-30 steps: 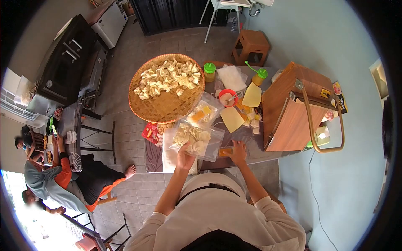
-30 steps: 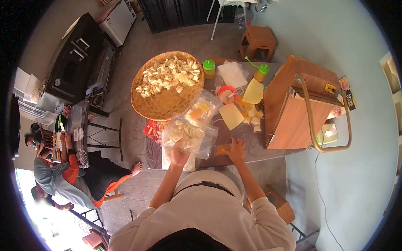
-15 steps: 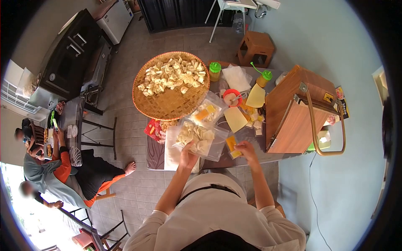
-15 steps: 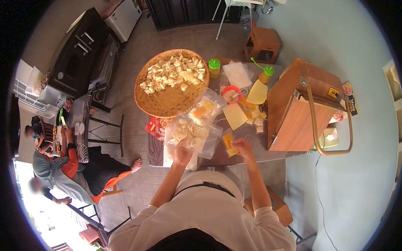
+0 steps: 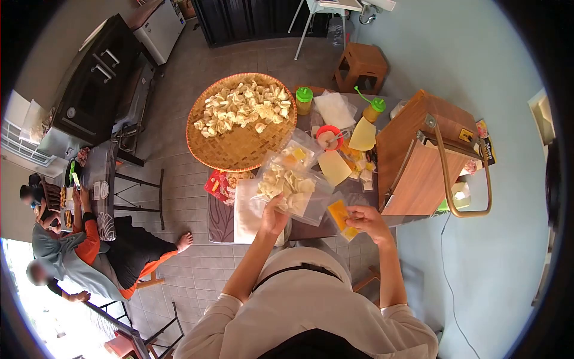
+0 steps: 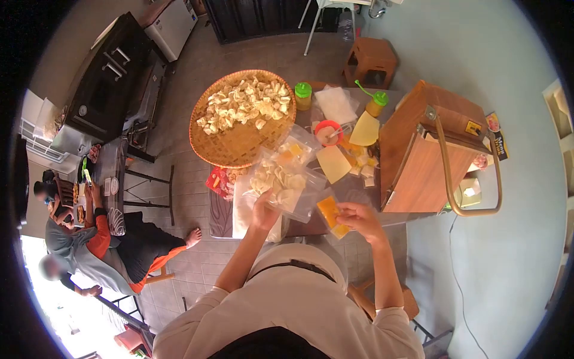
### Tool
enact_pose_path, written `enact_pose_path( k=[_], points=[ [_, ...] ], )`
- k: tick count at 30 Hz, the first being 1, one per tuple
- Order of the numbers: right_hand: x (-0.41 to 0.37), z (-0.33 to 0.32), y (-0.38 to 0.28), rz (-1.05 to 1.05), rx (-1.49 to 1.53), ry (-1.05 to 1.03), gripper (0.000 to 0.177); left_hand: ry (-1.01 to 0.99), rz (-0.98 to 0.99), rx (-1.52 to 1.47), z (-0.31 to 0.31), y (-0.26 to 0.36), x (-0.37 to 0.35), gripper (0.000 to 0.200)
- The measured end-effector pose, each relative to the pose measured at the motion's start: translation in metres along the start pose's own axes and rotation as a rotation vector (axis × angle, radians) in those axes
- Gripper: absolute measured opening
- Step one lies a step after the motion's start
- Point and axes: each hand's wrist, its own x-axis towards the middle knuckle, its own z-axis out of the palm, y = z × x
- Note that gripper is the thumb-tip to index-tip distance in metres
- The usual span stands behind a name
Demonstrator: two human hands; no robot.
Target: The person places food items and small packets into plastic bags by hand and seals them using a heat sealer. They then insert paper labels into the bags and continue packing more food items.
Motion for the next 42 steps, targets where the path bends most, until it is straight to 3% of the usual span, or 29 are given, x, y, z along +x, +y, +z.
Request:
enact_pose_path(
  k=[2, 5, 8, 16, 20, 22, 25, 32, 38, 40, 42],
  points=[
    [0.004, 0.007, 0.001, 0.008, -0.063, -0.014, 0.04, -0.077, 0.026, 0.139, 0.008, -0.006, -0.003, 0.042],
    [0.017, 0.021, 0.001, -0.073, -0.043, -0.037, 0.038, -0.087, -0.086, 0.17, -0.001, -0.015, -0.002, 0.042],
    [0.025, 0.034, 0.0, -0.214, -0.003, -0.04, 0.035, -0.071, -0.056, 0.159, 0.03, -0.015, -0.015, 0.042],
    [0.036, 0.07, 0.002, -0.412, -0.038, 0.154, 0.032, -0.074, -0.057, 0.166, 0.028, -0.021, -0.02, 0.041],
    [0.033, 0.063, 0.005, -0.356, 0.017, -0.001, 0.035, -0.064, -0.087, 0.108, 0.03, -0.02, -0.023, 0.042],
    [0.022, 0.064, -0.002, -0.16, 0.704, -0.258, 0.041, -0.065, -0.085, 0.118, 0.027, -0.02, -0.021, 0.042],
    [0.028, 0.061, 0.015, -0.127, 0.731, -0.326, 0.048, -0.082, -0.082, 0.143, 0.028, -0.023, -0.022, 0.042],
    [0.033, 0.069, 0.006, -0.191, 0.652, -0.261, 0.046, -0.115, -0.103, 0.087, 0.03, -0.027, -0.02, 0.043],
    [0.034, 0.056, 0.028, -0.081, 0.647, -0.205, 0.042, -0.083, -0.148, 0.208, 0.023, -0.032, -0.021, 0.038],
    [0.029, 0.06, 0.018, -0.196, 0.248, -0.084, 0.039, -0.091, -0.172, 0.182, 0.024, -0.031, -0.021, 0.038],
    [0.031, 0.061, 0.023, -0.211, 0.22, -0.096, 0.038, -0.101, -0.197, 0.159, 0.024, -0.031, -0.021, 0.037]
  ],
)
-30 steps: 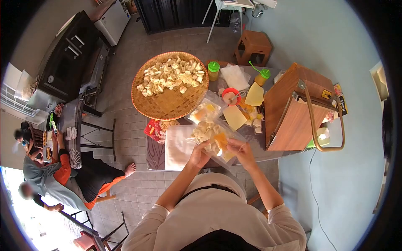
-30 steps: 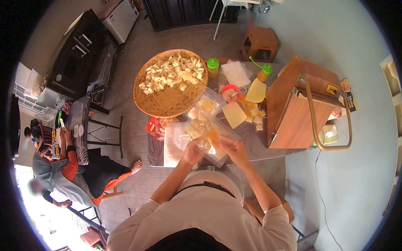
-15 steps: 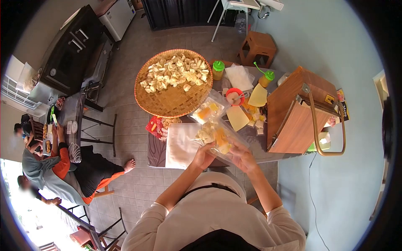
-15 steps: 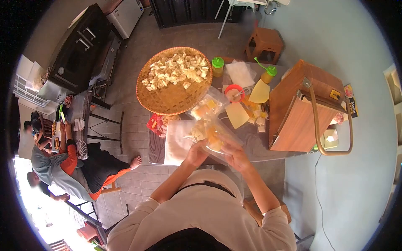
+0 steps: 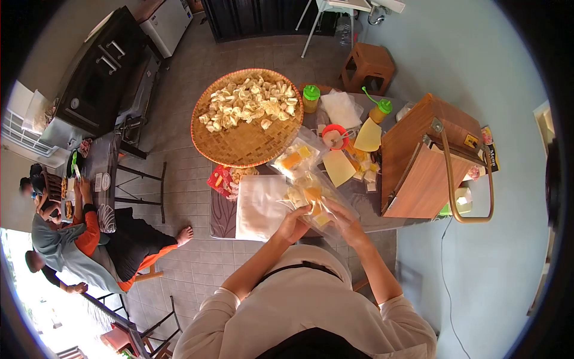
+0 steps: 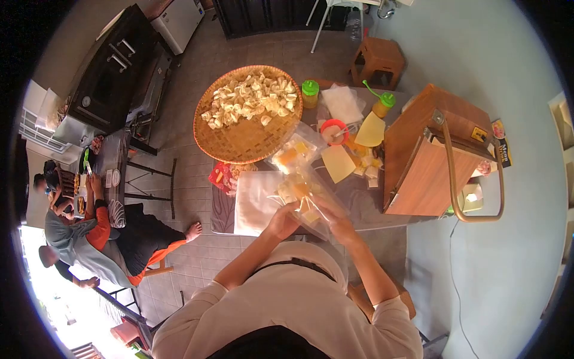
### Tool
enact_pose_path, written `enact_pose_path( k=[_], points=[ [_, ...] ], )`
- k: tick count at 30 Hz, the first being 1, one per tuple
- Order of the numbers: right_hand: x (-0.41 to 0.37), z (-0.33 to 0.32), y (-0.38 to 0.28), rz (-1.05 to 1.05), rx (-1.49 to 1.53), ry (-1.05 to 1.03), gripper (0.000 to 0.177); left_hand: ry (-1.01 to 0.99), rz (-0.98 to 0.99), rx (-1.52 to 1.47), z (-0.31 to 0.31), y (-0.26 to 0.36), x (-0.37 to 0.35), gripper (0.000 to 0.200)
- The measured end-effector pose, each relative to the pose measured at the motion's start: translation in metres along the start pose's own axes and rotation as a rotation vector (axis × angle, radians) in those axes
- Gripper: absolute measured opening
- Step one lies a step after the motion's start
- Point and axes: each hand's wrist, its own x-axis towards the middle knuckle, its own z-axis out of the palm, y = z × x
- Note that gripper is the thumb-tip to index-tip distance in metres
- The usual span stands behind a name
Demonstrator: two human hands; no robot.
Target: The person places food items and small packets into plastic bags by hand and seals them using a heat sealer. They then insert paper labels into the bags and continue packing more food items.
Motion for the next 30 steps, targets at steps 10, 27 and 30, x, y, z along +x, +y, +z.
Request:
enact_pose_path(
  k=[10, 27, 30],
  points=[
    [0.008, 0.003, 0.012, -0.135, -0.042, 0.032, 0.045, 0.008, -0.012, 0.04, 0.005, -0.006, -0.001, 0.042],
    [-0.005, 0.009, -0.017, -0.007, 0.334, -0.05, 0.05, -0.052, -0.008, 0.063, 0.005, -0.01, 0.001, 0.039],
    [-0.006, 0.015, -0.017, -0.06, 0.282, -0.059, 0.049, -0.015, -0.05, 0.039, -0.002, -0.012, 0.004, 0.038]
  ],
)
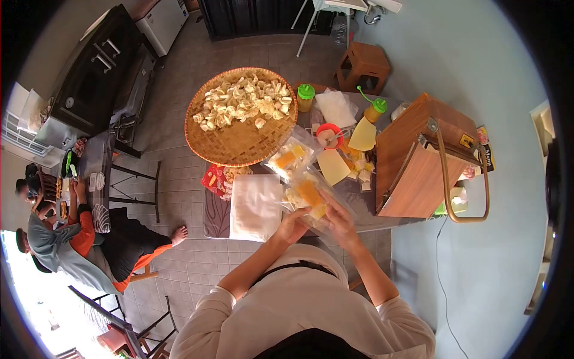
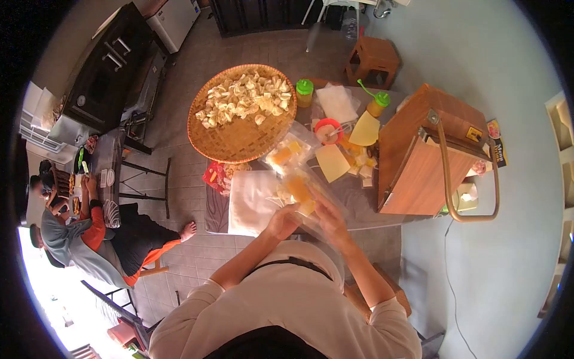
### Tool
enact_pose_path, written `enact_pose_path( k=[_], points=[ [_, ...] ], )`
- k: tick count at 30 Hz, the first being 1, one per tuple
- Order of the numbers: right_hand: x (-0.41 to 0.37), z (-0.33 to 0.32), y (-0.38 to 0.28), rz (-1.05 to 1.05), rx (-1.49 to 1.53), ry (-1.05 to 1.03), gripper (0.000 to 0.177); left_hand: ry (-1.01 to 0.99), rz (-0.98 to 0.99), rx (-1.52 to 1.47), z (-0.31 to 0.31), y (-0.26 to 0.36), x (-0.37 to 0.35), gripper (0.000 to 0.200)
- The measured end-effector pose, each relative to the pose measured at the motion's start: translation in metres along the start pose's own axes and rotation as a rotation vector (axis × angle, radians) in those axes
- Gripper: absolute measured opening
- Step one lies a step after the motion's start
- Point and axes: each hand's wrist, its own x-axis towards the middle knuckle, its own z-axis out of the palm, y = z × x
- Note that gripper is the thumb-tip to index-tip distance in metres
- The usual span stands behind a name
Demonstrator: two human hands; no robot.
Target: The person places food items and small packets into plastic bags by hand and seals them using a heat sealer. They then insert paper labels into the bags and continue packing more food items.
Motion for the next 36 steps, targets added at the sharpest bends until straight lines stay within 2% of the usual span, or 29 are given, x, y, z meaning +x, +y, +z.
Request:
enact_pose_path(
  k=[2, 4, 5, 7, 8, 10, 14, 17, 19, 21, 23, 25, 27, 29, 30, 31, 33, 35, 36],
  points=[
    [-0.001, -0.003, 0.003, -0.012, -0.008, 0.009, 0.049, -0.011, 0.035, -0.153, 0.006, -0.001, 0.001, 0.036],
    [-0.001, -0.011, 0.003, -0.032, -0.193, -0.078, 0.047, 0.025, 0.037, -0.173, 0.006, -0.001, 0.0, 0.036],
    [-0.003, -0.014, 0.002, -0.03, -0.194, -0.078, 0.047, 0.06, 0.038, -0.191, 0.006, -0.001, -0.001, 0.036],
    [-0.008, -0.012, -0.007, 0.089, -0.349, 0.002, 0.045, 0.044, 0.078, -0.205, 0.001, -0.002, 0.002, 0.037],
    [-0.011, -0.014, -0.009, 0.088, -0.352, 0.005, 0.045, 0.026, 0.119, -0.216, -0.002, -0.002, 0.004, 0.038],
    [-0.015, -0.017, -0.011, 0.078, -0.171, 0.064, 0.044, 0.043, 0.127, -0.228, -0.004, 0.0, 0.007, 0.038],
    [-0.018, -0.016, -0.015, 0.073, -0.197, 0.021, 0.045, 0.054, 0.147, -0.223, -0.001, 0.004, 0.008, 0.04],
    [-0.017, -0.014, -0.008, -0.062, -0.042, 0.116, 0.045, 0.095, 0.234, -0.24, 0.009, 0.009, 0.009, 0.036],
    [-0.021, 0.003, -0.013, -0.378, -0.434, 0.61, 0.045, 0.108, 0.222, -0.246, 0.015, 0.02, 0.009, 0.036],
    [-0.015, 0.03, -0.016, -0.4, -0.37, 0.682, 0.04, 0.117, 0.196, -0.25, 0.016, 0.023, 0.015, 0.036],
    [-0.009, 0.037, -0.012, -0.428, -0.303, 0.759, 0.036, -0.03, 0.233, -0.244, 0.017, 0.019, 0.028, 0.038],
    [0.0, 0.029, -0.002, -0.648, -0.723, 0.576, 0.028, -0.063, 0.179, -0.235, 0.045, 0.022, 0.027, 0.041],
    [0.004, 0.032, -0.015, -0.69, -0.656, 0.671, 0.023, -0.094, 0.123, -0.228, 0.059, 0.019, 0.03, 0.043],
    [0.006, 0.036, -0.042, -0.734, -0.59, 0.759, 0.018, -0.384, 0.158, -0.161, 0.061, 0.011, 0.035, 0.049],
    [0.0, 0.036, -0.06, -0.737, -0.652, 0.727, 0.014, -0.495, 0.229, 0.007, 0.061, 0.007, 0.037, 0.058],
    [-0.008, 0.037, -0.078, -0.735, -0.714, 0.696, 0.01, -0.509, 0.21, 0.008, 0.059, 0.007, 0.039, 0.058],
    [-0.026, 0.037, -0.11, -0.695, -0.767, 0.669, 0.008, -0.47, 0.203, 0.136, 0.041, 0.019, 0.041, 0.077],
    [-0.041, 0.027, -0.134, -0.679, -1.0, 0.481, 0.008, -0.424, 0.214, 0.266, 0.021, 0.036, 0.044, 0.097],
    [-0.049, 0.025, -0.144, -0.661, -1.073, 0.469, 0.008, -0.4, 0.224, 0.334, 0.016, 0.041, 0.045, 0.108]
  ],
)
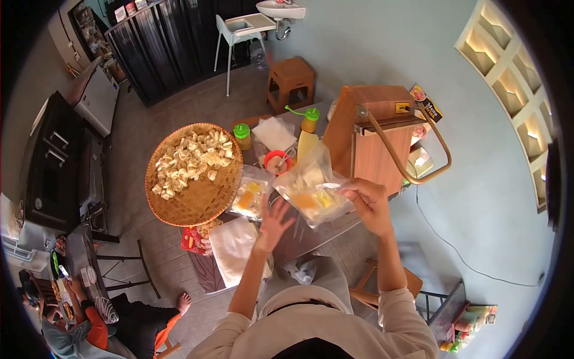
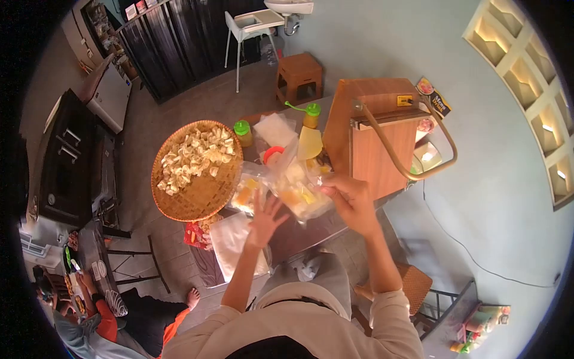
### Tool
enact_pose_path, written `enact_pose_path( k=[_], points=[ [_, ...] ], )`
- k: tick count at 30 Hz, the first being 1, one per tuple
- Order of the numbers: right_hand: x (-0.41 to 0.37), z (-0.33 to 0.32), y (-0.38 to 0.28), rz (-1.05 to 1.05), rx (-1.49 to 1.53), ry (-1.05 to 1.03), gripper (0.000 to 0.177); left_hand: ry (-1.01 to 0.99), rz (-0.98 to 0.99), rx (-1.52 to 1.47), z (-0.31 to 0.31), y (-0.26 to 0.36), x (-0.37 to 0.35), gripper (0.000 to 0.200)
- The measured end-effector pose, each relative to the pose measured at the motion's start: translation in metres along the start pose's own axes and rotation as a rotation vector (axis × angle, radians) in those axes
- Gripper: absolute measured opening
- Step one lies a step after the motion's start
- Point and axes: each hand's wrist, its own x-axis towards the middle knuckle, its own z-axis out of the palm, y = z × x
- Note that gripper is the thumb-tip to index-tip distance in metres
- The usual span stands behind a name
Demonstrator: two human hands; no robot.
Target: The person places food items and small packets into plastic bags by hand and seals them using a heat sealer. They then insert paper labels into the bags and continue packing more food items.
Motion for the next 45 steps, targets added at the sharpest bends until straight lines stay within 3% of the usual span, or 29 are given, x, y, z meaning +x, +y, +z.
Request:
enact_pose_path(
  k=[2, 4, 5, 7, 8, 10, 12, 13, 15, 16, 18, 22, 24, 25, 26, 28, 30, 34, 37, 39, 42, 45],
  points=[
    [0.003, -0.022, -0.007, -0.083, -0.038, -0.086, 0.007, 0.016, -0.005, 0.08, 0.011, 0.004, 0.006, 0.118],
    [0.004, -0.039, -0.01, -0.171, -0.062, -0.183, 0.006, -0.174, 0.083, 0.645, 0.05, 0.027, 0.02, 0.123],
    [0.005, -0.048, -0.011, -0.194, -0.09, -0.297, 0.006, -0.165, 0.09, 0.655, 0.068, 0.032, 0.028, 0.123],
    [0.005, -0.066, -0.004, -0.226, -0.119, -0.424, 0.006, -0.308, -0.104, 0.929, 0.108, 0.028, 0.041, 0.106],
    [0.005, -0.074, 0.003, -0.261, -0.055, -0.38, 0.008, -0.311, -0.206, 0.669, 0.125, 0.023, 0.044, 0.082],
    [0.002, -0.088, 0.013, -0.304, 0.006, -0.342, 0.01, -0.249, -0.198, 0.622, 0.138, -0.006, 0.045, 0.073],
    [-0.016, -0.09, 0.017, 0.06, 0.644, 0.125, 0.014, -0.14, -0.131, 0.552, 0.16, -0.029, 0.042, 0.053],
    [-0.025, -0.089, 0.023, 0.054, 0.648, 0.121, 0.014, -0.137, -0.125, 0.556, 0.166, -0.04, 0.041, 0.053],
    [-0.048, -0.088, 0.041, 0.211, 0.725, 0.333, 0.014, -0.041, -0.134, 0.536, 0.175, -0.063, 0.036, 0.049],
    [-0.063, -0.093, 0.059, 0.214, 0.727, 0.325, 0.014, 0.004, -0.11, 0.499, 0.183, -0.072, 0.033, 0.045],
    [-0.087, -0.098, 0.101, 0.355, 0.581, 0.016, 0.014, 0.082, -0.119, 0.493, 0.186, -0.095, 0.025, 0.044],
    [-0.102, -0.092, 0.149, 0.415, 0.573, 0.052, 0.022, 0.306, -0.148, 0.426, 0.198, -0.125, 0.009, 0.04],
    [-0.104, -0.092, 0.163, 0.62, 0.811, 0.005, 0.024, 0.37, -0.125, 0.438, 0.201, -0.138, 0.002, 0.036],
    [-0.104, -0.094, 0.163, 0.62, 0.817, -0.007, 0.024, 0.412, -0.101, 0.452, 0.201, -0.143, 0.001, 0.032],
    [-0.103, -0.094, 0.159, 0.603, 0.792, 0.033, 0.022, 0.421, -0.095, 0.459, 0.2, -0.144, 0.0, 0.032],
    [-0.102, -0.096, 0.159, 0.584, 0.773, 0.07, 0.021, 0.425, -0.233, 0.756, 0.195, -0.142, -0.002, 0.026],
    [-0.104, -0.103, 0.172, 0.565, 0.787, -0.041, 0.021, 0.426, -0.24, 0.73, 0.188, -0.146, -0.001, 0.026],
    [-0.104, -0.117, 0.187, 0.559, 0.875, -0.069, 0.024, 0.424, -0.184, 0.605, 0.176, -0.167, 0.008, 0.027],
    [-0.099, -0.131, 0.177, 0.569, 1.017, -0.069, 0.027, 0.391, -0.18, 0.682, 0.175, -0.171, 0.018, 0.026],
    [-0.097, -0.142, 0.152, 0.687, 0.688, -0.074, 0.028, 0.441, -0.23, 0.752, 0.188, -0.165, 0.025, 0.024],
    [-0.118, -0.14, 0.192, 0.627, 0.55, -0.17, 0.031, 0.466, -0.243, 0.759, 0.189, -0.166, 0.03, 0.022],
    [-0.126, -0.14, 0.195, 0.696, 0.688, -0.036, 0.032, 0.453, -0.181, 0.73, 0.163, -0.183, 0.031, 0.024]
  ],
)
